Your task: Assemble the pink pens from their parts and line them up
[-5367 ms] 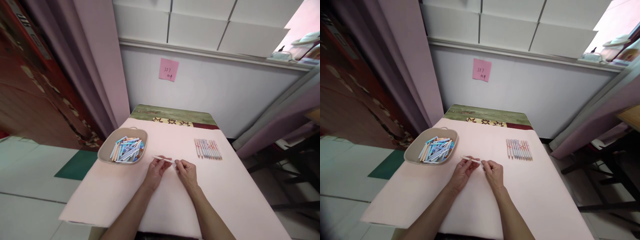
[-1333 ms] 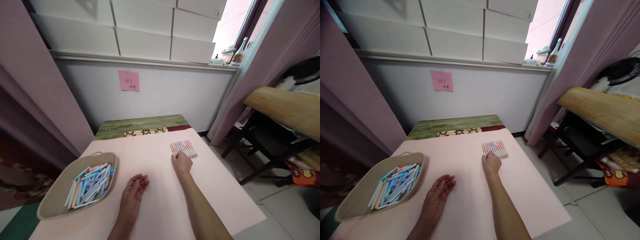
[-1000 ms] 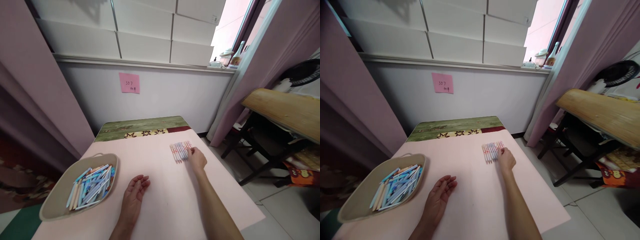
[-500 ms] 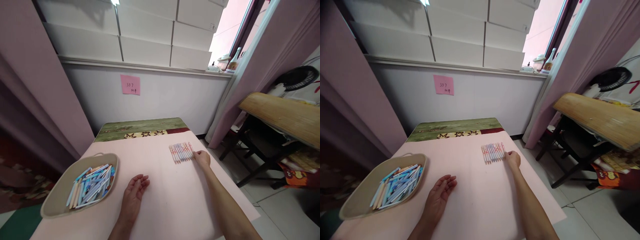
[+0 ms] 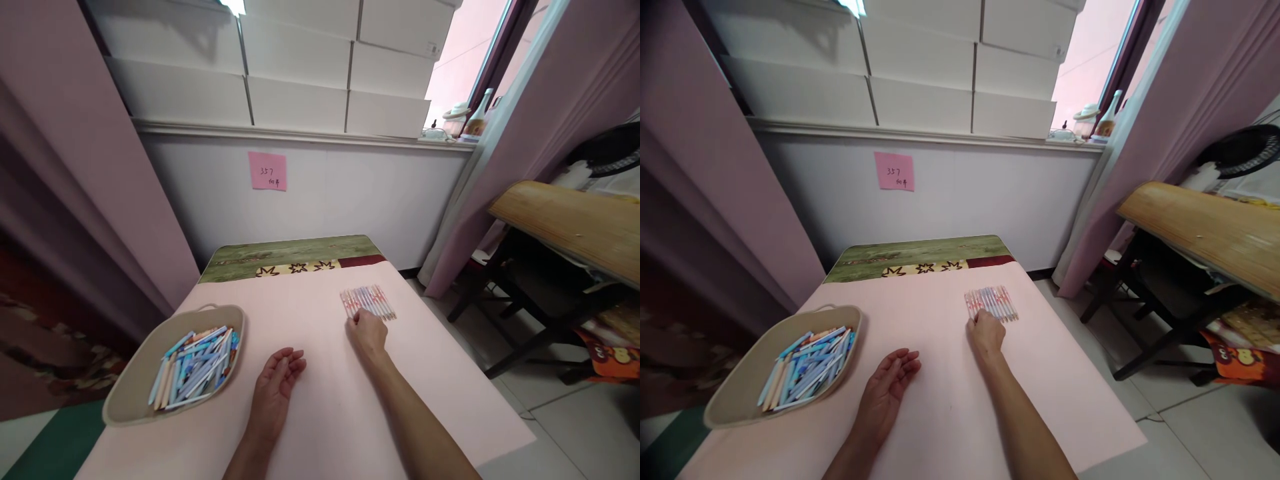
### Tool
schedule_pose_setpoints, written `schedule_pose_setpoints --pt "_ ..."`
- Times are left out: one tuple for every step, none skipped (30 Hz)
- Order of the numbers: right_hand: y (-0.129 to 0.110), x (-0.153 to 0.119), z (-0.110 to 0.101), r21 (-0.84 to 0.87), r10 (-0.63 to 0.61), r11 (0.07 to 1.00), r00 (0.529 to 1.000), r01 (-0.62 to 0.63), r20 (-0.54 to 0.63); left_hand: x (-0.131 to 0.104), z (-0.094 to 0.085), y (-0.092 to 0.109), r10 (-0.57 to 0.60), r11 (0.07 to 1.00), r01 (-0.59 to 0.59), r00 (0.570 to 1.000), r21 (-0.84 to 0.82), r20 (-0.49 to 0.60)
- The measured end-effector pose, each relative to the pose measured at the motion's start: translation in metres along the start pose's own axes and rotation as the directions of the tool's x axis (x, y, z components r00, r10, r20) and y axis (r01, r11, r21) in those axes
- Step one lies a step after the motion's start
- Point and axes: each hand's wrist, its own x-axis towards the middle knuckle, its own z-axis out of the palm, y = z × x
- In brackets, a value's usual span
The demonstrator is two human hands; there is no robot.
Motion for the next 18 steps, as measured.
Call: schedule_pose_setpoints --pt "0.001 0.002 0.001 -0.009 0.017 1.000 1.000 -0.017 -0.005 0.000 0.000 0.000 -0.003 1.000 0.003 1.000 -0.001 0.002" --pt "0.002 0.003 0.002 -0.016 0.030 0.999 1.000 -0.030 -0.009 0.001 0.000 0.000 -0.007 1.000 0.007 1.000 -0.002 0.005" --pt "0.002 0.004 0.002 -0.022 0.038 0.999 0.999 -0.038 -0.012 0.001 -0.001 0.000 -0.009 1.000 0.009 1.000 -0.001 0.008" --pt "0.003 0.005 0.003 -0.025 0.042 0.999 0.999 -0.042 -0.015 0.002 -0.001 0.000 -0.012 1.000 0.012 1.000 -0.001 0.011" --pt "0.003 0.005 0.003 -0.027 0.043 0.999 0.999 -0.044 -0.016 0.002 -0.001 0.000 -0.014 1.000 0.014 1.000 -0.001 0.014" --pt "0.003 0.005 0.004 -0.028 0.043 0.999 0.999 -0.044 -0.015 0.002 -0.001 0.000 -0.015 1.000 0.015 1.000 -0.002 0.015" --pt "0.002 0.004 0.004 -0.027 0.044 0.999 0.999 -0.045 -0.010 0.002 -0.001 -0.001 -0.016 1.000 0.016 1.000 -0.003 0.016" --pt "0.003 0.004 0.004 -0.025 0.038 0.999 0.999 -0.039 -0.012 0.002 -0.001 -0.001 -0.017 1.000 0.017 1.000 -0.004 0.015" --pt "0.003 0.004 0.005 -0.021 0.018 1.000 1.000 -0.019 -0.026 0.002 0.000 -0.001 -0.017 1.000 0.017 1.000 -0.004 0.011" --pt "0.004 0.004 0.005 -0.019 -0.023 1.000 0.998 0.022 -0.051 0.002 0.000 -0.001 -0.017 1.000 0.017 1.000 -0.004 0.006" --pt "0.006 0.004 0.006 -0.021 -0.087 0.996 0.993 0.086 -0.085 0.002 0.000 0.000 -0.018 1.000 0.018 1.000 -0.002 0.001" --pt "0.007 0.004 0.008 -0.033 -0.169 0.986 0.979 0.166 -0.118 0.002 0.000 0.000 -0.018 1.000 0.018 1.000 0.001 -0.002" --pt "0.008 0.005 0.011 -0.055 -0.258 0.966 0.957 0.253 -0.136 0.003 0.000 0.000 -0.017 1.000 0.017 1.000 0.004 -0.003" --pt "0.010 0.006 0.014 -0.081 -0.337 0.941 0.933 0.329 -0.126 0.003 0.001 0.000 -0.016 1.000 0.016 1.000 0.006 -0.003" --pt "0.011 0.006 0.018 -0.105 -0.392 0.918 0.916 0.383 -0.087 0.003 0.001 0.000 -0.017 1.000 0.017 1.000 0.008 -0.003" --pt "0.012 0.007 0.023 -0.123 -0.422 0.901 0.906 0.415 -0.035 0.003 0.001 0.000 -0.018 1.000 0.018 1.000 0.008 -0.003" --pt "0.012 0.008 0.027 -0.136 -0.430 0.893 0.903 0.428 0.016 0.003 0.000 0.000 -0.019 1.000 0.019 1.000 0.007 -0.004" --pt "0.013 0.009 0.031 -0.145 -0.424 0.892 0.904 0.428 0.055 0.004 0.000 0.000 -0.021 1.000 0.021 1.000 0.005 -0.004"
